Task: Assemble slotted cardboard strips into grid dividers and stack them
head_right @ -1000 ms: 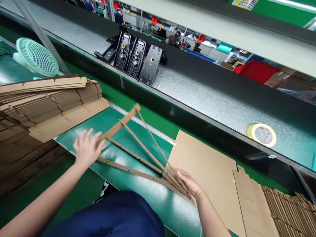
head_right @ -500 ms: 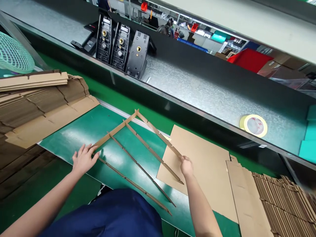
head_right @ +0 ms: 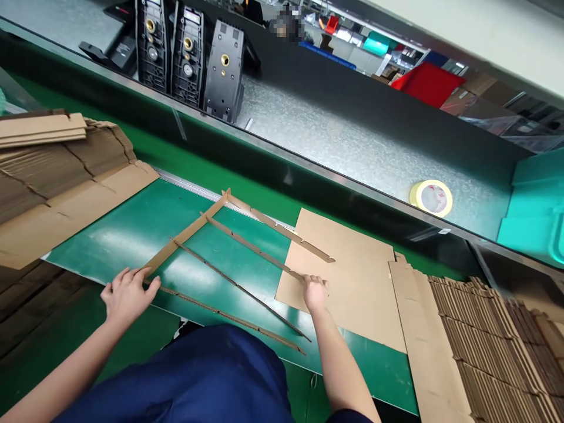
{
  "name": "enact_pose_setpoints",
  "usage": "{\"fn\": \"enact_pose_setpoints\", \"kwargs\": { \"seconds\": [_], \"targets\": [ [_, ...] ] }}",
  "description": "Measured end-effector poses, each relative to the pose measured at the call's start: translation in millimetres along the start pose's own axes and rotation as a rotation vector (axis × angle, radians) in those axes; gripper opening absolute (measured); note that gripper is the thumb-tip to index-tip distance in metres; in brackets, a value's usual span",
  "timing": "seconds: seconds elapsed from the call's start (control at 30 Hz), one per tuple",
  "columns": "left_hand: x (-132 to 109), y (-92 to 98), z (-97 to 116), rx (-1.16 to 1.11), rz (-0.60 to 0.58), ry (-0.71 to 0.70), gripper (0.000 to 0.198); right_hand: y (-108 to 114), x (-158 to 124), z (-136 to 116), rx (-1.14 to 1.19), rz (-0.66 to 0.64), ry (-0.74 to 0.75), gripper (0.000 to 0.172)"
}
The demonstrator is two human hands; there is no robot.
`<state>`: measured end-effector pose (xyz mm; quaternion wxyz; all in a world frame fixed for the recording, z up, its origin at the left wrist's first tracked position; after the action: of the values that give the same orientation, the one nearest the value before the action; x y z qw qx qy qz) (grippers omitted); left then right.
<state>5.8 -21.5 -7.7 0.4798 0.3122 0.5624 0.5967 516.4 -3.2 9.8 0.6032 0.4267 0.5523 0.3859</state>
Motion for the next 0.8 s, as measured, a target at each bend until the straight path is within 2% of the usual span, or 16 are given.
{"fn": "enact_pose_setpoints", "kwargs": {
  "seconds": [0.1,0.17,0.2,0.33,0.4,0.53,0.67,0.73,0.8],
  "targets": [
    [-3.8,2.0,1.8,0.023,-0.020,-0.002,0.053,16.8,0.2,8.2,0.018,0.209,-0.121,0.037],
    [-5.2,3.4,2.8,0.033,-0.023,-0.007,0.054,21.1,-9.4,5.8,0.072,0.297,-0.119,0.038],
    [-5.5,3.8,2.9,0.033,-0.023,-0.008,0.054,17.8,-16.6,0.1,0.117,0.274,-0.066,0.037],
    [-5.7,3.1,1.9,0.015,-0.029,-0.019,0.053,-17.3,-58.3,-40.8,0.203,-0.051,0.248,0.033],
    [-5.8,2.7,1.3,0.009,-0.025,-0.028,0.053,-29.5,-74.5,-51.1,0.132,-0.115,0.230,0.028],
    [-6.6,3.1,1.9,0.027,-0.020,-0.040,0.053,-23.6,-78.6,-46.7,0.042,-0.010,0.066,0.029],
    [-8.4,4.8,2.9,0.053,-0.039,-0.038,0.053,-13.9,-74.9,-37.3,0.075,0.119,-0.016,0.031],
    [-9.1,6.3,3.4,0.057,-0.050,-0.054,0.053,-16.1,-81.4,-39.4,0.133,0.179,-0.022,0.034],
    [-9.2,8.0,3.5,0.059,-0.058,-0.079,0.054,-23.6,-93.3,-50.5,0.223,0.184,0.056,0.036]
  ]
}}
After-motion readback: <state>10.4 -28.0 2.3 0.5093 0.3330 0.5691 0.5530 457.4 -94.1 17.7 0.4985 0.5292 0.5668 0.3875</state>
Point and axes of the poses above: each hand's wrist, its own x-axis towards the middle knuckle, its own y-axis out of the back of the hand, z = x × y, the point moved 5 cm from there along x, towards the middle knuckle, and after that the axes turned 8 degrees about -z, right-handed, at the moved point
